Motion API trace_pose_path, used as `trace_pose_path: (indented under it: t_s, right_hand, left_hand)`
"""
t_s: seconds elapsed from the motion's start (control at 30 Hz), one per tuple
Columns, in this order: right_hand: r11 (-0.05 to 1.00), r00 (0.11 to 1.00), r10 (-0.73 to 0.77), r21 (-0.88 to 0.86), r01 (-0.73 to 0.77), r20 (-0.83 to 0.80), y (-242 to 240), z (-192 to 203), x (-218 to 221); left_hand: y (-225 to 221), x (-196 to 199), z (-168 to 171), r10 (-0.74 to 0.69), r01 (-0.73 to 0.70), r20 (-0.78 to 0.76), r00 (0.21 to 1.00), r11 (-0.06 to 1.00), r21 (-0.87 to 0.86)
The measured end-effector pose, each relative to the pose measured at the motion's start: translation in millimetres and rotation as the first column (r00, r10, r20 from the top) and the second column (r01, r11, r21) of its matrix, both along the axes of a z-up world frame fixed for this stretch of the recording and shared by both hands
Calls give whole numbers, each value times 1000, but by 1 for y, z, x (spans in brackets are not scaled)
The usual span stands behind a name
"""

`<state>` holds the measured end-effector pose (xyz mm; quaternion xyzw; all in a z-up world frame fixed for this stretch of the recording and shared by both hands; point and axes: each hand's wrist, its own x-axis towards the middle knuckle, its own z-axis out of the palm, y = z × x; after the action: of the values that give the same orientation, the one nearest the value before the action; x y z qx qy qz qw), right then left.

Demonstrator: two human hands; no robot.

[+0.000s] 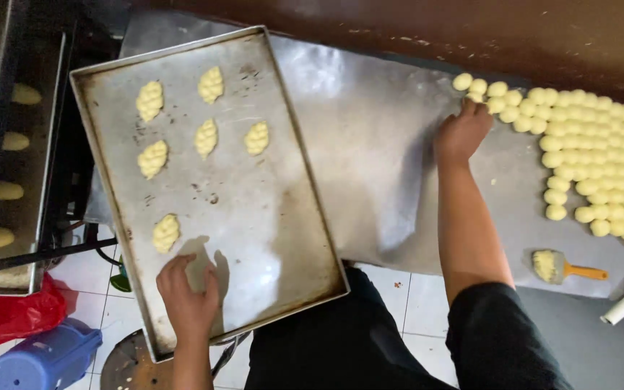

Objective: The person is rolling out small portions of dough into long strands and then braiding them together to form decorative bread loaves, which are then placed on a baking tray.

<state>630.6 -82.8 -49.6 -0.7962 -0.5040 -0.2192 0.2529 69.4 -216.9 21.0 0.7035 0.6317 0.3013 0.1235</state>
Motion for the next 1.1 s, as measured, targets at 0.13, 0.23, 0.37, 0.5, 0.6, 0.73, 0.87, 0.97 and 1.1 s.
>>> trace_pose_path:
  t_s: [0.13,0.23,0.37,0.5,0.6,0.73,0.87,0.97,1.1]
  right_hand:
    - [947,981,-189,-271,174,-32,16,-15,55]
    - [938,996,-46,-341,69,76,7,-19,60]
    - [970,972,234,-61,-236,-37,-50,25,2]
    - [715,880,437,-521,-465,-185,-154,-35,-49]
    - [650,723,629,-316,-691,-285,-259,-19,-94]
    - [502,554,785,-239,-831,-277,-226,-3,-116]
    - [673,807,584,-505,-541,-86,-79,4,-106]
    - [765,907,292,-494,-412,-304,-13,26,-92]
    - [788,848,474,-316,-529,-239,-119,10,-128]
  left_hand:
    - [-29,48,-2,25,-23,20,999,996,-82]
    - [-51,93,3,59,-37,91,994,973,-229]
    - [-56,149,1,-55,83,158,986,981,-174]
    - [-50,187,1,-149,191,172,974,946,-264]
    - [-42,204,18,-244,289,214,946,933,-214]
    - [-33,203,22,-293,345,239,926,913,-218]
    - [-31,194,25,-400,445,224,888,871,-208]
    - [-26,180,20,-428,475,247,869,861,-180]
    - [-35,154,5,-381,444,272,883,867,-225]
